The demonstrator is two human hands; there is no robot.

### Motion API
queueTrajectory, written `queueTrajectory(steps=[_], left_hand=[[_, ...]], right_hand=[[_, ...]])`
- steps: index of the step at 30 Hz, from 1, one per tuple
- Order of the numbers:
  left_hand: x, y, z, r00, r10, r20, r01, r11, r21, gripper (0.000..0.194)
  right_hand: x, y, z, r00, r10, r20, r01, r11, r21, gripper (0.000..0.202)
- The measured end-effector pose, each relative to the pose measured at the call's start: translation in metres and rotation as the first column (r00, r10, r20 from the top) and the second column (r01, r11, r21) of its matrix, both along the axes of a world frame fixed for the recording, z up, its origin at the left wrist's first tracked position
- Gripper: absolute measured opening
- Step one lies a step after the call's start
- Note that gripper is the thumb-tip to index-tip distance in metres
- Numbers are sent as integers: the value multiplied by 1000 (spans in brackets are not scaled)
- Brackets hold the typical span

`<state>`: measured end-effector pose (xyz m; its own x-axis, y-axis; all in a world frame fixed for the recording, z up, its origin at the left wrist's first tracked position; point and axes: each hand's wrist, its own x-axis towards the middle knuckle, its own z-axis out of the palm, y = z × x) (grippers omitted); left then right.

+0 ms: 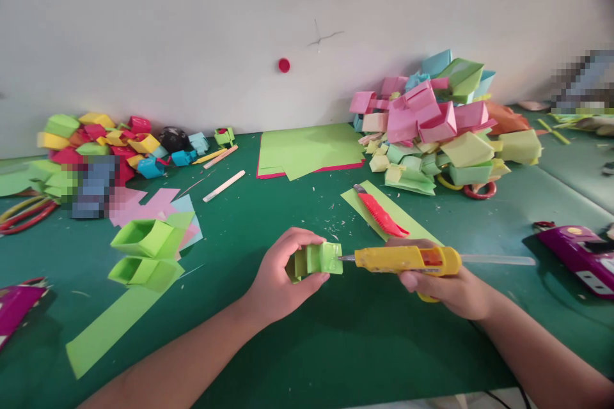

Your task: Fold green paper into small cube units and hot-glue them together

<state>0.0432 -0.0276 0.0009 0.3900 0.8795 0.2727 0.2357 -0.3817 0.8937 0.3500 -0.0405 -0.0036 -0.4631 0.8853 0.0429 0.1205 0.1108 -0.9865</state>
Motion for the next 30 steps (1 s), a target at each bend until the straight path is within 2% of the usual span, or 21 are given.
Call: queueTrajectory(steps=[5, 13, 30], left_hand=[[-1, 0, 0, 1000, 1, -2, -1, 1000, -9, 35], [1, 0, 1, 1000, 0, 17, 0, 1000, 0, 33], [1, 1, 1, 1000, 7, 4, -7, 1000, 1, 34]], right_hand=[[1, 0, -1, 1000, -23, 11, 24, 998, -57, 35], [-6, 2, 11, 999, 47, 5, -47, 999, 5, 30], [-6, 0, 15, 996, 69, 47, -71, 997, 43, 31]])
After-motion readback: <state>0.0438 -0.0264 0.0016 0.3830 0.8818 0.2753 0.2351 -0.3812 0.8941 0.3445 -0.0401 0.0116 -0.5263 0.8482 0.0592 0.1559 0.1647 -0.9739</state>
